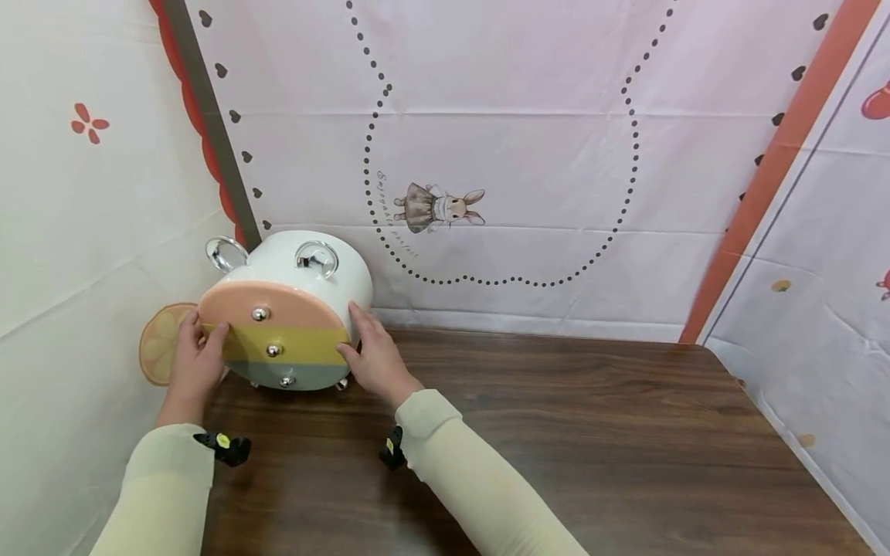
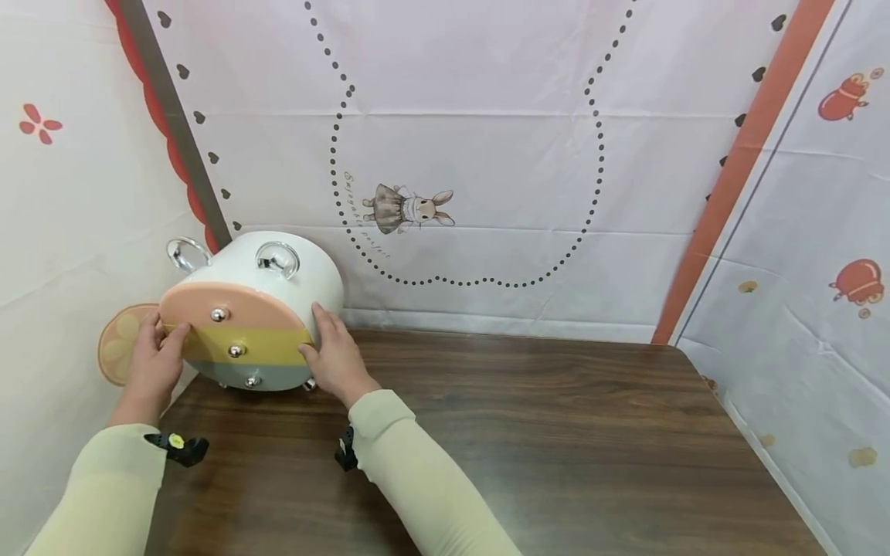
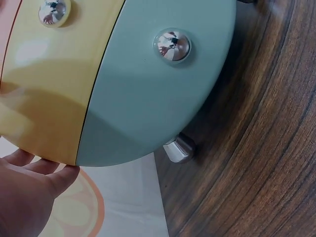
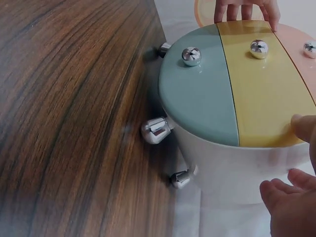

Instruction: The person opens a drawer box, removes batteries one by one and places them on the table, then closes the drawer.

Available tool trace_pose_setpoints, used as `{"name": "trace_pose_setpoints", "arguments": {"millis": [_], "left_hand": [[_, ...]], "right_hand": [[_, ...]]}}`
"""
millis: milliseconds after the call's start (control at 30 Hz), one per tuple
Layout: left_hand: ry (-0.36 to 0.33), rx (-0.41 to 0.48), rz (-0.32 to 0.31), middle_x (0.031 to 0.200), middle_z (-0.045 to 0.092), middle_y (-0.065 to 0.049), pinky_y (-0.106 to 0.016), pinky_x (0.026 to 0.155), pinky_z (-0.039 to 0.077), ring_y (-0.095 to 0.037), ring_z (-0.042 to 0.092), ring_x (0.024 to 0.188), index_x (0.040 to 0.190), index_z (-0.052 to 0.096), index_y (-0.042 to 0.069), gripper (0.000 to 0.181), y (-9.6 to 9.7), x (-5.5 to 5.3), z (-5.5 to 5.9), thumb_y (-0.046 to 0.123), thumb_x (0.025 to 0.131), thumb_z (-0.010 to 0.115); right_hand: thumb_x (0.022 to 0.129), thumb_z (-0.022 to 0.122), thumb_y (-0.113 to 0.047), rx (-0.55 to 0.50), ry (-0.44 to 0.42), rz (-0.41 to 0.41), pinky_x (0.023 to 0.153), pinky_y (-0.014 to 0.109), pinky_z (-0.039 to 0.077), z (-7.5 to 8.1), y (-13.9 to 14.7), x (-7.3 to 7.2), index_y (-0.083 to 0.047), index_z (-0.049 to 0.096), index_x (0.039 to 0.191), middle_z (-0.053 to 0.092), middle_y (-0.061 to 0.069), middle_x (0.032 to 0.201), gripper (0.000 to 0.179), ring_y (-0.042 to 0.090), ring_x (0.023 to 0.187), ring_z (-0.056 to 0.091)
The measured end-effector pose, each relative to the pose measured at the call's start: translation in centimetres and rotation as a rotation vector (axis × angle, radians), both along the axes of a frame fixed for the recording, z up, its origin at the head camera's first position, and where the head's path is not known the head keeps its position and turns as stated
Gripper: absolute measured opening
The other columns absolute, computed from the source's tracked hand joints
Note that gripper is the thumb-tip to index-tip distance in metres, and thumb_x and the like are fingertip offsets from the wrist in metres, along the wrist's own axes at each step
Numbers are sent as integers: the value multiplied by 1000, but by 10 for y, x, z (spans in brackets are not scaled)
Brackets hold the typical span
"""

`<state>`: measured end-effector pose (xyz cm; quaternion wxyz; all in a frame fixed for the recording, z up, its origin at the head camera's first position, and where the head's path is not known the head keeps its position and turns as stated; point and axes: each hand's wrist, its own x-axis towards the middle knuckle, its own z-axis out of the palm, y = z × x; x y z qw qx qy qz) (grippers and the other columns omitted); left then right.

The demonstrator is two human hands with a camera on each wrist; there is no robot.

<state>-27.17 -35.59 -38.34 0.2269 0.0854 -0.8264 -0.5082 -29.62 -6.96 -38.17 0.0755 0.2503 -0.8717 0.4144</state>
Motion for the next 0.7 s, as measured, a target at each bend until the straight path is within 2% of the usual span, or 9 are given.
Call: {"name": "trace_pose_setpoints", "arguments": {"millis": [267,367,567,700], "left_hand": [[-15,-3,10,156,24,-26,-63,109,29,-46,31,139,157,13,25,63,1,4,-2,41,102,37],[-5,-10,15,154,28,-26,-59,109,32,-44,34,137,157,14,24,62,3,3,-3,40,102,38],[12,-2,26,155,27,-25,-52,113,31,-42,33,138,157,13,18,64,11,3,-5,37,102,38],[13,1,27,155,28,-24,-55,109,34,-44,36,136,157,13,23,62,19,5,-6,39,102,38]], "right_hand": [[99,54,-23,-67,30,-7,100,26,48,-5,-3,2,-21,23,156,36,6,154,65,19,133,47],[99,54,-21,-77,45,-21,103,28,46,-5,-2,3,-19,25,155,37,7,154,63,20,135,45],[100,52,-20,-75,43,-47,112,32,38,-5,3,6,-19,25,155,37,7,154,61,22,139,41],[100,51,-19,-78,62,-60,110,33,40,-7,8,7,-18,26,155,38,8,154,60,23,135,46]]}}
